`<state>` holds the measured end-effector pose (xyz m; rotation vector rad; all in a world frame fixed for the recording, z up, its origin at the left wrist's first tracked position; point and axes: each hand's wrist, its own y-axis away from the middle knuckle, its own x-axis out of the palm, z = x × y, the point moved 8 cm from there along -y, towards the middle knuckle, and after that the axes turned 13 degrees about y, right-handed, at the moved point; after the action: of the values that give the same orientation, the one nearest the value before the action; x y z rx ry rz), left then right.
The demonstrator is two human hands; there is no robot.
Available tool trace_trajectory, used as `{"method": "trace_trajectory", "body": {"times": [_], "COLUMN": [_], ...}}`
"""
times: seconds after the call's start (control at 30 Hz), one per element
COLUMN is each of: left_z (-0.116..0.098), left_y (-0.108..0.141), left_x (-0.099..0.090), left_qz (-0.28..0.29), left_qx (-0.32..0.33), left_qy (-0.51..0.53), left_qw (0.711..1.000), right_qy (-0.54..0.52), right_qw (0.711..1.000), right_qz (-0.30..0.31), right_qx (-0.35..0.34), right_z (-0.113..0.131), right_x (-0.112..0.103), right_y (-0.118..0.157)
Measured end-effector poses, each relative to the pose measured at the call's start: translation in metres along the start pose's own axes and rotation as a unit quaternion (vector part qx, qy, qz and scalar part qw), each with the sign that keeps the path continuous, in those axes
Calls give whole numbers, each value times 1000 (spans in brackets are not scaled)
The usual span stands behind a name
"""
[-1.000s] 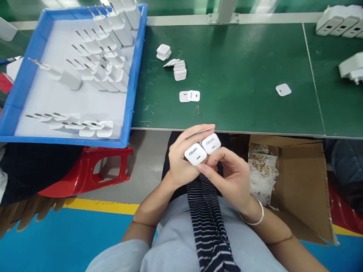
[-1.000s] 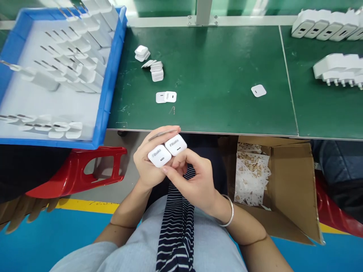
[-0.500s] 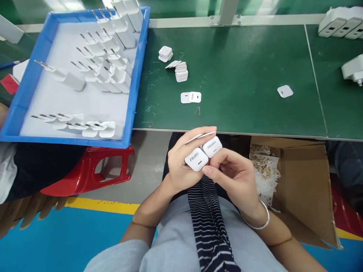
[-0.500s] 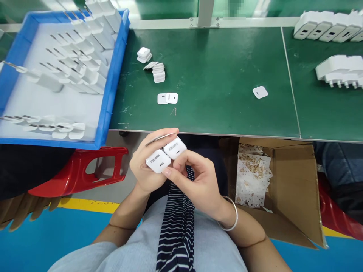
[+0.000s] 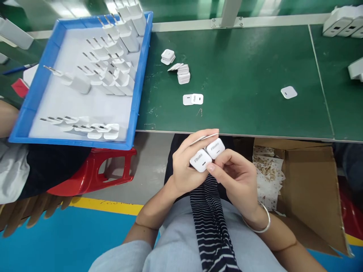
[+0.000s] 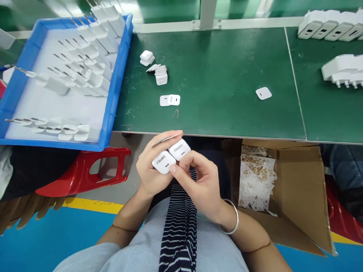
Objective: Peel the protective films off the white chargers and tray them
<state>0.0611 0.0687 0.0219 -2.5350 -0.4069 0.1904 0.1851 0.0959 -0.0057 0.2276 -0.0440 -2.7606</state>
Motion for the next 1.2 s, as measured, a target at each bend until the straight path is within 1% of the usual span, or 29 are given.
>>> {"method": "trace_trajectory", "body": {"times": [0.2, 0.3, 0.47, 0.53, 0.6, 0.67, 0.7, 0.77, 0.8, 0.87, 0.93, 0.97, 1.0, 1.07, 1.13, 1.2], "left_z": [-6, -5, 3, 1, -6, -20, -29, -49, -59, -74, -79, -78, -76, -69, -61, -57], "left_y": [1, 0, 2, 2, -1, -8, -14, -29, -40, -62, -81, -88, -91, -92, -86, -82], "left_x": [9, 10, 12, 13, 10, -1, -10, -37, -55, -94, -126, -138, -145, -150, -150, -148], "left_qz": [23, 26, 27, 43, 67, 97, 110, 132, 133, 116, 104, 105, 109, 121, 127, 123], "left_qx": [38, 46, 69, 90, 112, 123, 120, 99, 84, 43, -16, -45, -70, -104, -122, -126], "left_qy": [-14, -14, -77, -96, -113, -144, -169, -234, -267, -313, -300, -274, -244, -184, -139, -109], "left_qw": [999, 998, 994, 990, 985, 977, 972, 958, 951, 942, 948, 955, 961, 970, 975, 978], "right_qy": [46, 64, 19, -1, -45, -107, -130, -142, -136, -126, -134, -141, -147, -153, -153, -151], "right_qw": [998, 997, 1000, 1000, 998, 989, 981, 967, 964, 963, 962, 961, 960, 958, 953, 951], "right_qz": [-28, -23, 9, 12, 39, 100, 139, 206, 224, 239, 237, 236, 235, 239, 253, 259], "right_qx": [-27, -35, 0, 11, 6, -18, -31, -46, -45, -24, 4, 18, 30, 49, 63, 73], "right_z": [1, 2, -10, -16, -19, -18, -16, -13, -14, -18, -24, -26, -29, -33, -37, -40], "right_x": [-9, -9, 0, 3, 9, 17, 22, 30, 33, 36, 38, 40, 42, 47, 52, 55], "right_y": [1, -2, -11, -12, -12, -10, -9, -5, -5, -6, -7, -8, -8, -7, -4, -2]}}
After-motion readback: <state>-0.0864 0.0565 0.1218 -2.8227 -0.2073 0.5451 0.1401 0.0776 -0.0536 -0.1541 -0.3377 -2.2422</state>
